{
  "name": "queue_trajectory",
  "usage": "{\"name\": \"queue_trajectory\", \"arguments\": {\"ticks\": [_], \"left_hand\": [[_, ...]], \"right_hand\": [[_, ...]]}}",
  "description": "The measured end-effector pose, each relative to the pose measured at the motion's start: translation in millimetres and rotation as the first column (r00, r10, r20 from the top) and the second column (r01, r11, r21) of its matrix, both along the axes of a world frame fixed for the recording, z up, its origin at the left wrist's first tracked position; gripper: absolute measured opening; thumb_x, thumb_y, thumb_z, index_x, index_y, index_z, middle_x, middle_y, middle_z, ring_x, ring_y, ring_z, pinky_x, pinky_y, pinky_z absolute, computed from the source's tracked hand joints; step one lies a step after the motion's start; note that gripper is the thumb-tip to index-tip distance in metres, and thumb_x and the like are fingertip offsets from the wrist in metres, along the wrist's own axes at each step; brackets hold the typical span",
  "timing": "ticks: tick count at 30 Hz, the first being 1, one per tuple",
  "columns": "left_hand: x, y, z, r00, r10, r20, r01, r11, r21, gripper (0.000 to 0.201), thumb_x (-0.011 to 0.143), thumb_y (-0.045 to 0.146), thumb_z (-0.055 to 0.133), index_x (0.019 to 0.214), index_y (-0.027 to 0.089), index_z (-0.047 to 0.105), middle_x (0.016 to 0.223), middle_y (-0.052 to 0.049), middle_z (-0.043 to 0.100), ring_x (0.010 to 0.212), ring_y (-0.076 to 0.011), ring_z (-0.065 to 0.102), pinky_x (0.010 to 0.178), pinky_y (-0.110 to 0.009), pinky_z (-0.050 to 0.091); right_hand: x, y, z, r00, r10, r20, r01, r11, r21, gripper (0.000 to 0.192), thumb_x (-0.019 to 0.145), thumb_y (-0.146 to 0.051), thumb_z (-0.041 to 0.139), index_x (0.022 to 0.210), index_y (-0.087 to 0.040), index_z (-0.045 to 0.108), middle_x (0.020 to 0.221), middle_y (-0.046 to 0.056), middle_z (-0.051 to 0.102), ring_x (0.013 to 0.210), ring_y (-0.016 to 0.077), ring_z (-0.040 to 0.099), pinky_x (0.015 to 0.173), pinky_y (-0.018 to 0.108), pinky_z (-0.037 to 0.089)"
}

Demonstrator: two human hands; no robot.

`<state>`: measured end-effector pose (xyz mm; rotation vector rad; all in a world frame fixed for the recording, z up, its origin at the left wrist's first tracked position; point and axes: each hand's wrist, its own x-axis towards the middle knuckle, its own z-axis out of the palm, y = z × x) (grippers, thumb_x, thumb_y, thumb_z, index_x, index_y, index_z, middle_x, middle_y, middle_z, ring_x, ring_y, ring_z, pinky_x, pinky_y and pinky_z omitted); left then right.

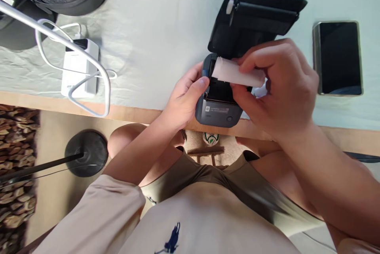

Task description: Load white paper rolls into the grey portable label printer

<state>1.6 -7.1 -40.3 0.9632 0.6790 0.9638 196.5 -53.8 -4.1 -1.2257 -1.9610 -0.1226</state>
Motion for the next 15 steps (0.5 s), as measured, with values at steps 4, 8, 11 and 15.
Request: {"name": "queue_trajectory", "arguments": {"ticks": [4, 8, 11, 15], "left_hand": [[0, 1, -1.2, 0.999, -0.031, 0.011, 0.031, 1.000, 0.005, 0.032, 0.104, 0.046, 0.074, 0.120, 0.019, 0.078, 0.111, -0.004, 0.080, 0.134, -0.0254, 0.075, 0.110, -0.029, 0.061], [2, -1, 0.7, 1.000, -0.013, 0.025, 0.014, 0.999, -0.034, 0.031, 0.104, 0.043, 0.073, 0.123, 0.019, 0.077, 0.115, -0.003, 0.080, 0.133, -0.0252, 0.076, 0.109, -0.029, 0.062], [1, -4, 4.0, 0.999, -0.003, 0.039, 0.006, 0.998, -0.066, 0.032, 0.104, 0.045, 0.071, 0.121, 0.018, 0.076, 0.113, -0.004, 0.080, 0.122, -0.0241, 0.079, 0.098, -0.028, 0.064], [-3, -4, 4.9, 0.994, -0.076, -0.074, 0.074, 0.997, -0.026, 0.050, 0.092, 0.045, 0.089, 0.134, 0.021, 0.073, 0.110, -0.003, 0.077, 0.111, -0.0226, 0.079, 0.089, -0.025, 0.063]], "right_hand": [[3, 0, -6.6, 0.994, -0.031, 0.107, 0.035, 0.999, -0.030, 0.017, 0.102, -0.014, 0.066, 0.113, -0.024, 0.059, 0.116, 0.001, 0.076, 0.113, 0.0152, 0.078, 0.086, 0.029, 0.061], [-2, -2, -7.1, 0.976, -0.140, 0.164, 0.122, 0.986, 0.114, 0.007, 0.105, -0.025, 0.070, 0.104, -0.023, 0.064, 0.106, -0.001, 0.078, 0.113, 0.0182, 0.078, 0.093, 0.037, 0.054], [-3, -8, -4.1, 0.983, -0.054, 0.178, 0.027, 0.989, 0.148, 0.012, 0.104, -0.030, 0.072, 0.098, -0.022, 0.065, 0.094, -0.002, 0.076, 0.103, 0.0185, 0.076, 0.088, 0.038, 0.050], [6, -15, -0.5, 0.983, 0.066, 0.173, -0.061, 0.998, -0.035, 0.028, 0.109, -0.052, 0.065, 0.103, -0.025, 0.071, 0.103, 0.000, 0.077, 0.118, 0.0210, 0.073, 0.094, 0.040, 0.053]]}}
